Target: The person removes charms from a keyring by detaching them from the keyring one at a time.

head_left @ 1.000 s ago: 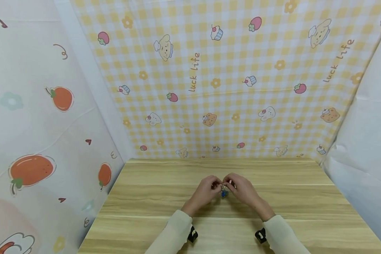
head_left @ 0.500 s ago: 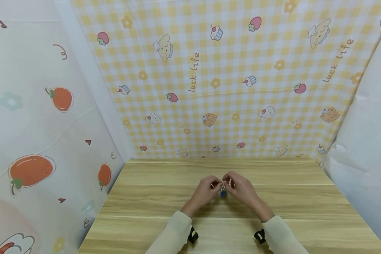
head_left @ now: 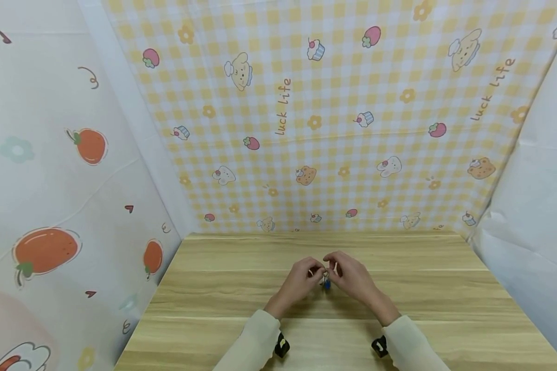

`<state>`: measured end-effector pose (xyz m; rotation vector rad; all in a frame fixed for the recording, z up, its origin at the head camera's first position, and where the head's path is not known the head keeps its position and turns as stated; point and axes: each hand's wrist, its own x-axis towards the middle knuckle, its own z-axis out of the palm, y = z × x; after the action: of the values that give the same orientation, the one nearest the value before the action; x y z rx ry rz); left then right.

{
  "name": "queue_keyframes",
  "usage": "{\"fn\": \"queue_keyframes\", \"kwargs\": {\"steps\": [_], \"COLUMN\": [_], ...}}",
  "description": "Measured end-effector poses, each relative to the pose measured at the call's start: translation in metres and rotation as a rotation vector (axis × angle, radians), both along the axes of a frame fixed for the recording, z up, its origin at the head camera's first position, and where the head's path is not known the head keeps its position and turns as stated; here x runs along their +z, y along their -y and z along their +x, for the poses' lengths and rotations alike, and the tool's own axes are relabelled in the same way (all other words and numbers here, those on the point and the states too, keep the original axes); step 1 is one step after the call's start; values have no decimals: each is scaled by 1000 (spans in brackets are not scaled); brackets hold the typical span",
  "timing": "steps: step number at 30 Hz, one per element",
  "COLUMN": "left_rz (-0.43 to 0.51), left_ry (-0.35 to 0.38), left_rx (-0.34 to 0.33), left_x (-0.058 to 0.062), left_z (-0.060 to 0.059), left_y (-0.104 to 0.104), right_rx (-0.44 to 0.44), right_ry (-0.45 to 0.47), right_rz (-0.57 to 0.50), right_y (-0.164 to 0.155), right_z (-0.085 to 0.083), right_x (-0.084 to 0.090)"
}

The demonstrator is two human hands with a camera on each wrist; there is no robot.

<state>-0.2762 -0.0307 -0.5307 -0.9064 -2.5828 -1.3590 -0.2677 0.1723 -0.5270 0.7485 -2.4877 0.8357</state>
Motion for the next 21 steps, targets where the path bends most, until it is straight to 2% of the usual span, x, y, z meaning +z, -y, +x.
{"fn": "queue_keyframes", "kwargs": {"steps": [10,18,21], "left_rz": [-16,-25,-20], "left_ry": [14,17,8], "left_rx": [5,6,0], "left_x": [0,-2,-2], "left_z": [2,1,0], "left_y": [-1,0,1], "right_rx": [10,117,143], "right_ry": [-3,-46,-31], "right_rz": [27,18,17], "right_y": [3,0,-1], "right_z": [2,1,0], "right_x": [1,-2,-2]}}
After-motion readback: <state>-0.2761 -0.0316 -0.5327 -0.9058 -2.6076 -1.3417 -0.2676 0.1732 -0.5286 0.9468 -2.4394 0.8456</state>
